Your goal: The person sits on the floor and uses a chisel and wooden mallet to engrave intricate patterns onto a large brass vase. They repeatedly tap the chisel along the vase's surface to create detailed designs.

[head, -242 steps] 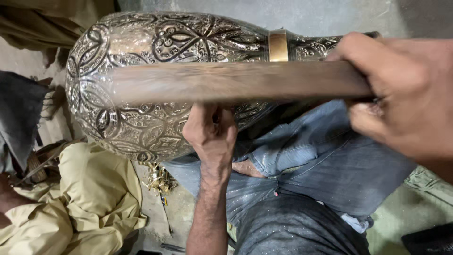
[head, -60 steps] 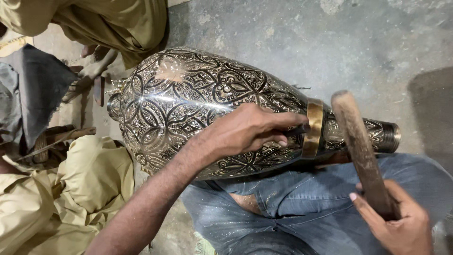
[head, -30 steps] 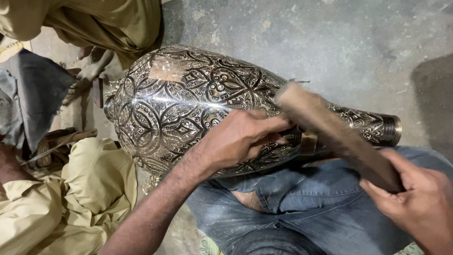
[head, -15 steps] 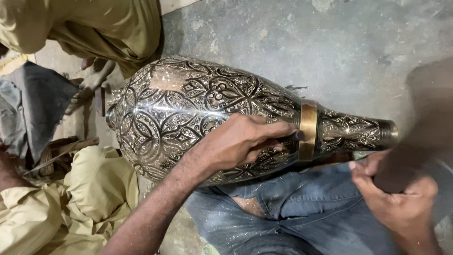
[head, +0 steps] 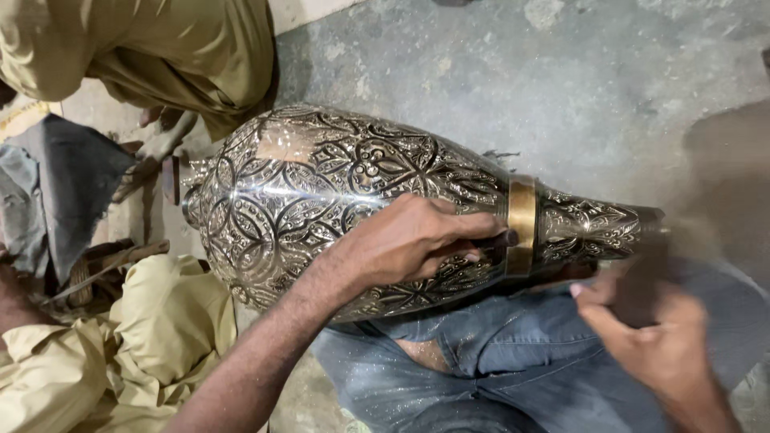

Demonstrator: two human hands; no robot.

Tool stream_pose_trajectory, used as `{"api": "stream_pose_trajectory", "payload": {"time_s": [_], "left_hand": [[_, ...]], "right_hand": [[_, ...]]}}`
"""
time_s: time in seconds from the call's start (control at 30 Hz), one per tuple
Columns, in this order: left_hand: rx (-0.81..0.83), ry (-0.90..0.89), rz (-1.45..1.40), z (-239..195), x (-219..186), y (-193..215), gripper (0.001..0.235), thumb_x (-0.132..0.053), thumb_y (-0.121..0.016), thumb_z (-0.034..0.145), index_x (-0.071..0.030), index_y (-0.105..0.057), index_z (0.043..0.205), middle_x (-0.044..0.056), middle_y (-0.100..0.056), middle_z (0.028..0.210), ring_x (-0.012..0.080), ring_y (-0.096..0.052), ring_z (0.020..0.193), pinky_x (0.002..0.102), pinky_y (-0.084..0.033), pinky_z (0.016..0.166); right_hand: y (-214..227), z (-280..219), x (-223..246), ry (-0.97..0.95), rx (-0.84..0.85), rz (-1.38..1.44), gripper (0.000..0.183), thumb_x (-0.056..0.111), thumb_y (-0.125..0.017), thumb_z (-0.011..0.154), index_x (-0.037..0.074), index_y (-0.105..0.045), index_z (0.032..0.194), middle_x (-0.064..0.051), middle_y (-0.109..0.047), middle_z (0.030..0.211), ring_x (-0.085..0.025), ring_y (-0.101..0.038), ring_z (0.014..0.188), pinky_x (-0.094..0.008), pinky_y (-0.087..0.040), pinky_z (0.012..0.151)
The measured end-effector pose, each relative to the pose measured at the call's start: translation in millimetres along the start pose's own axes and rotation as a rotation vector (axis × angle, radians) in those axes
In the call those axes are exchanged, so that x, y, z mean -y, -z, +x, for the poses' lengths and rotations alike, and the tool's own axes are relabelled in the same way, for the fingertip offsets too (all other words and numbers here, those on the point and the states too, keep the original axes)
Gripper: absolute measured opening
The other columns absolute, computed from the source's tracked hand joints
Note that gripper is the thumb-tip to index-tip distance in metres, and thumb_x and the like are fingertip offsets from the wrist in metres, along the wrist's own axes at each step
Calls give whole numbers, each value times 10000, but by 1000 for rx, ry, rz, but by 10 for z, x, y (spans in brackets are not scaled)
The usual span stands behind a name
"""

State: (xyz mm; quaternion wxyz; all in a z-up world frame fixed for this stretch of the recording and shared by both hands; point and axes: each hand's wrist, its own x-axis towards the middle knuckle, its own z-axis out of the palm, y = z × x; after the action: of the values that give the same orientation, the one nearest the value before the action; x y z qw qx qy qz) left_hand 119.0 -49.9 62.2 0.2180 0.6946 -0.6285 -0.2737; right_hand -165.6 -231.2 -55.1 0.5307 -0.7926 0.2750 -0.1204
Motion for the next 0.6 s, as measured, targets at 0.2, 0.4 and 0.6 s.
{"api": "stream_pose_trajectory", "payload": {"time_s": [0.2,0.4,0.6], "left_hand": [[17,-38,-24,20,57,6,314,-154,-664,1005,-170,-653,1319,133,-769,1195,181,-779,756,283,-679,611],[-14,-102,-39,48,74,35,403,-80,-670,966,-184,-645,1354,92,-783,1168,149,-766,750,285,-664,652],[85,-14,-82,84,57,71,413,-57,-643,970,-189,-635,1361,100,-785,1086,117,-714,589,272,-633,514]], "right_hand": [[-81,-1,-34,116,-43,231,117,111,-809,906,116,-692,912,-69,-689,851,-105,-688,719,-244,-564,609],[-190,77,-79,463,34,778,267,170,-784,1034,205,-679,1277,-13,-732,960,-95,-701,845,-237,-629,710],[-192,63,-93,389,18,713,242,67,-811,919,225,-641,984,-4,-674,1008,-126,-668,915,-275,-606,799]]}}
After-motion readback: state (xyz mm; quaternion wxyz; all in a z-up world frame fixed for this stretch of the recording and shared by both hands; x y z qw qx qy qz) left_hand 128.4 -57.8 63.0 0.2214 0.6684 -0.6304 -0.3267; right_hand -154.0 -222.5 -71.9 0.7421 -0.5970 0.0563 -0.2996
